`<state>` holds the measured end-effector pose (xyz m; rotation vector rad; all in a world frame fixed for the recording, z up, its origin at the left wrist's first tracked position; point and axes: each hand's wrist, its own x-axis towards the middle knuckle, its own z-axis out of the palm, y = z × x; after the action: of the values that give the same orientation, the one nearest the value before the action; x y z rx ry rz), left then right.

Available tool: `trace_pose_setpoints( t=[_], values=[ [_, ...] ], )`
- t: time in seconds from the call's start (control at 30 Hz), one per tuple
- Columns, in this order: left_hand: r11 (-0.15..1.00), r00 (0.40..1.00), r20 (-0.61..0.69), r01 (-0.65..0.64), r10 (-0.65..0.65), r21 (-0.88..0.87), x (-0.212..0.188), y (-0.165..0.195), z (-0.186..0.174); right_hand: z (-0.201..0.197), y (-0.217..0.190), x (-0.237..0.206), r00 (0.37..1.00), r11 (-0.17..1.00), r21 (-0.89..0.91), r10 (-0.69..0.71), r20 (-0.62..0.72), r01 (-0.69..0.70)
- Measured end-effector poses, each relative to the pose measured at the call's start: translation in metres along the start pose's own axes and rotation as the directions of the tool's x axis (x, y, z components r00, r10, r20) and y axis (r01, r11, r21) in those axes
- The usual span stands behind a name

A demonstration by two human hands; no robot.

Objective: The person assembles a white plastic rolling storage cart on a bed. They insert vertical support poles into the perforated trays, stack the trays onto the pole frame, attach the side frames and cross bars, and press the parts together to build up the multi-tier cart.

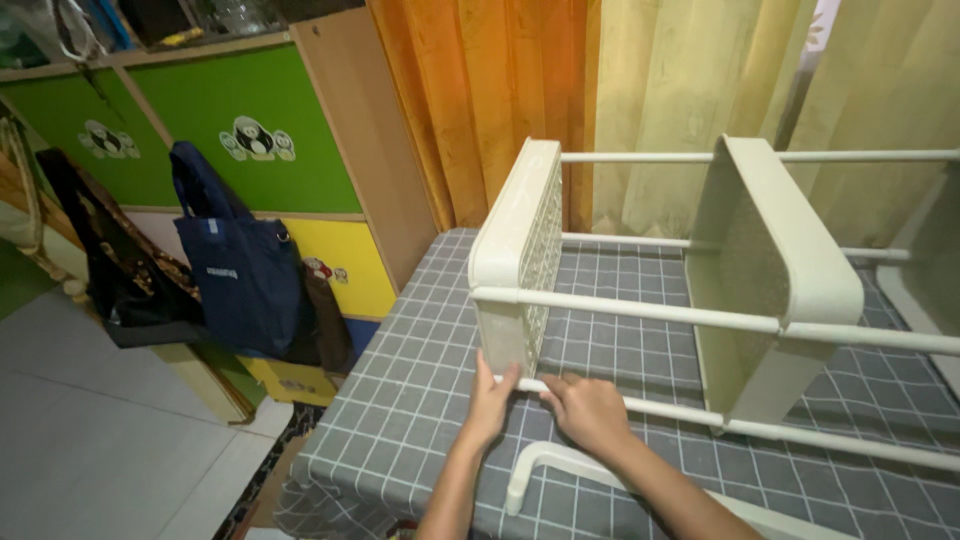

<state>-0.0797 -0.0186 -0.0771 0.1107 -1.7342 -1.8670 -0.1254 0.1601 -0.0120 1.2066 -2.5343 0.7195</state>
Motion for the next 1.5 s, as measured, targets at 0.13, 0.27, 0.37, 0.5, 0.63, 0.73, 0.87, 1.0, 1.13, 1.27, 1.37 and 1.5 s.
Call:
trace_pose_setpoints(
  t=[0.13, 0.27, 0.37, 0.5, 0.63, 0.73, 0.87, 1.0, 1.13, 1.27, 1.37, 1.5],
  values=[
    [0.958, 0.992, 0.1, 0.101, -0.077, -0.268, 0.003, 0.036, -0.001, -0.02, -0.004, 0.009, 0.998, 0.937, 0.344, 0.065, -0.004, -0.059],
    [0.964, 0.96, -0.18, 0.18, -0.216, -0.195, 0.019, 0.089, -0.005, -0.056, 0.01, 0.021, 0.951, -0.02, 0.991, 0.284, -0.122, 0.133],
    [0.984, 0.983, -0.149, -0.126, 0.107, -0.124, 0.044, 0.117, -0.018, -0.081, 0.026, 0.034, 0.885, -0.403, 0.816, 0.387, -0.257, 0.414],
    [0.933, 0.932, 0.071, -0.359, 0.356, 0.021, 0.101, 0.129, -0.03, -0.091, 0.036, 0.06, 0.877, -0.606, 0.635, 0.359, -0.319, 0.479],
    [0.943, 0.948, 0.036, -0.319, 0.317, 0.096, 0.136, 0.116, -0.016, -0.086, 0.04, 0.075, 0.865, -0.567, 0.675, 0.446, -0.23, 0.472],
    [0.988, 0.99, -0.019, -0.139, 0.139, -0.061, 0.142, 0.107, 0.006, -0.081, 0.042, 0.08, 0.833, -0.513, 0.691, 0.496, -0.246, 0.51],
    [0.997, 0.998, -0.048, -0.053, 0.05, -0.06, 0.141, 0.117, 0.014, -0.074, 0.04, 0.087, 0.766, -0.436, 0.713, 0.604, -0.221, 0.55],
    [1.0, 0.998, -0.067, -0.02, 0.021, 0.007, 0.139, 0.129, 0.017, -0.07, 0.041, 0.094, 0.737, -0.427, 0.702, 0.644, -0.206, 0.57],
    [0.997, 0.998, -0.055, -0.019, 0.015, -0.069, 0.136, 0.137, 0.024, -0.073, 0.04, 0.095, 0.739, -0.439, 0.691, 0.641, -0.207, 0.574],
    [0.997, 0.996, -0.074, 0.036, -0.041, -0.071, 0.131, 0.144, 0.024, -0.081, 0.033, 0.091, 0.79, -0.478, 0.688, 0.568, -0.233, 0.547],
    [0.996, 0.996, -0.086, 0.018, -0.026, -0.088, 0.124, 0.14, 0.023, -0.091, 0.031, 0.079, 0.854, -0.526, 0.699, 0.457, -0.249, 0.485],
    [0.937, 0.991, -0.064, -0.133, 0.119, -0.324, 0.101, 0.106, 0.006, -0.097, 0.039, 0.047, 0.883, -0.386, 0.864, 0.451, -0.13, 0.324]
  ],
)
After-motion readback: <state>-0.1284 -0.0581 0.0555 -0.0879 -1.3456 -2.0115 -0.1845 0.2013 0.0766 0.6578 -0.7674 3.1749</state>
